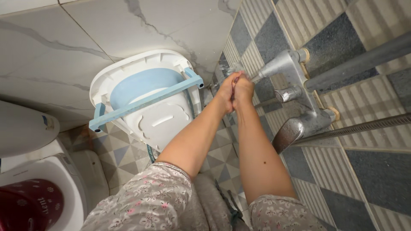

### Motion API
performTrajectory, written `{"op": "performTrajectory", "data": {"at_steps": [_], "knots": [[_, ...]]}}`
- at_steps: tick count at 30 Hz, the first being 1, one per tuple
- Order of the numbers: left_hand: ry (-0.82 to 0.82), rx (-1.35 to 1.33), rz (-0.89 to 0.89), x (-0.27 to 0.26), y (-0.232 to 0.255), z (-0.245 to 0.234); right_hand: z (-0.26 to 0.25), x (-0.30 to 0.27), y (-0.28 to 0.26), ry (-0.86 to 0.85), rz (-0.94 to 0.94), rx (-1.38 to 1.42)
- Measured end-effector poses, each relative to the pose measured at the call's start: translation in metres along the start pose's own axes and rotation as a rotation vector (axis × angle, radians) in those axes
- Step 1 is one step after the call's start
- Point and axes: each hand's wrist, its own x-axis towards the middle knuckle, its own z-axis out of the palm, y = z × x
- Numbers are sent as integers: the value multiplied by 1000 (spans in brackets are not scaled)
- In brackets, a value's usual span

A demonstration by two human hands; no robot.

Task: The person scrubs the exterior and interior of a white and blue baby bathtub using a pink sponge, then rinses it thoroughly with a handheld shower head. The bathtub is placed on a small stool during the process.

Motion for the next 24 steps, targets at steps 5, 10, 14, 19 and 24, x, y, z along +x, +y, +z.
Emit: {"op": "performTrajectory", "data": {"at_steps": [5,10,14,19,24], "knots": [[-101,-65,-51,21,4,-13,2,-23,3,95,-429,-316],[94,217,-70,-4,17,5,-5,-62,2,24,-402,-529],[215,274,-56,-44,9,27,-13,-37,-2,-177,-232,-160],[173,419,367,-35,-11,-14,-21,-13,17,-107,34,57],[298,888,328,-40,-18,-107,-34,-9,52,-140,207,-41]]}}
